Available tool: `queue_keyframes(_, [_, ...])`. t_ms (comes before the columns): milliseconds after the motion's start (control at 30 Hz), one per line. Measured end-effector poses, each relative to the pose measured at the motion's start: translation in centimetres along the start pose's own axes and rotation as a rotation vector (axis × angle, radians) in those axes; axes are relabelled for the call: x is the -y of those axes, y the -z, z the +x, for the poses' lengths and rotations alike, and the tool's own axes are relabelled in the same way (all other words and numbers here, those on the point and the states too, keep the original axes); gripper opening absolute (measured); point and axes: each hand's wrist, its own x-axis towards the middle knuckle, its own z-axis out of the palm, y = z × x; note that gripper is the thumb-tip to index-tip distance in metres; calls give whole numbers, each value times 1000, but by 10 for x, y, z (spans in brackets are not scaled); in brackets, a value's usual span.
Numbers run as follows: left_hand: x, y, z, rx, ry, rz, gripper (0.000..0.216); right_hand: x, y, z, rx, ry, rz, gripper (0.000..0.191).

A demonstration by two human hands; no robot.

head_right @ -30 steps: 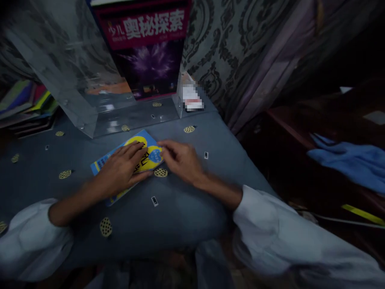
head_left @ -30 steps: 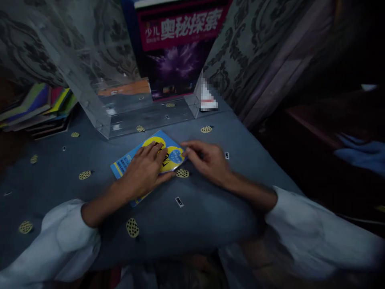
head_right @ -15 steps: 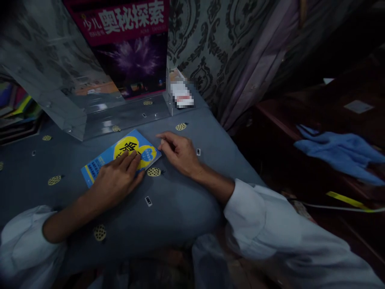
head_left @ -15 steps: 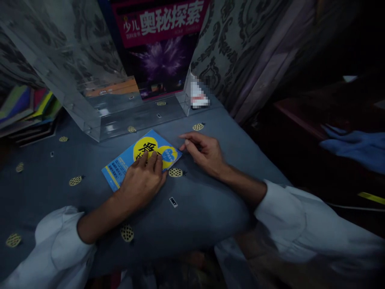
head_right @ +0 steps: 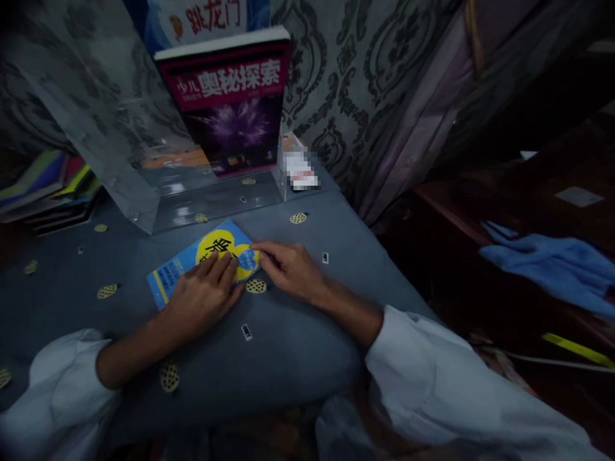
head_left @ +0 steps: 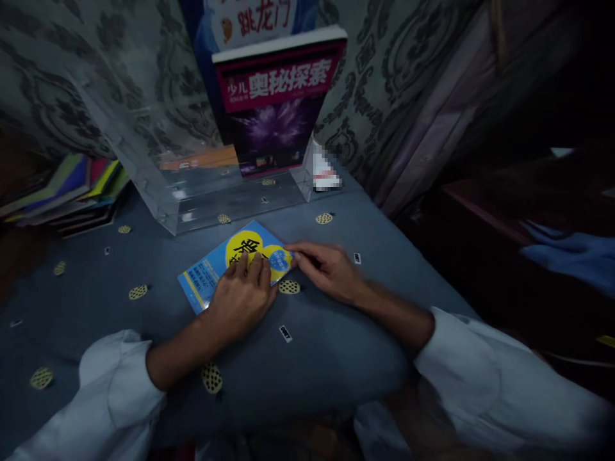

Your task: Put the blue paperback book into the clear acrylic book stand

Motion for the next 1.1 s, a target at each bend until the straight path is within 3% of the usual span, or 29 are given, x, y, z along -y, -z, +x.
queue_keyframes(200, [10,24,-12,192,-11,-65,55,-1,-2,-1,16,-8,-26,29])
queue_keyframes(433, [79,20,-63,313,-162,-337,98,-8,2,7,70,39,-86,29])
queue_keyframes(533, [94,18,-73,327,-168,-425,91,-17,2,15,115,55,-97,32])
queue_keyframes(700, [91,17,-67,299,-154,-446,72,-18,-2,20,119,18,-134,30])
queue_keyframes(900, [87,13,-67,251,-208,-457,59,12,-23,10,119,104,-203,31])
queue_keyframes(1100, [89,12,-68,280,-214,-448,53,45,-49,-7,307,261,3,35])
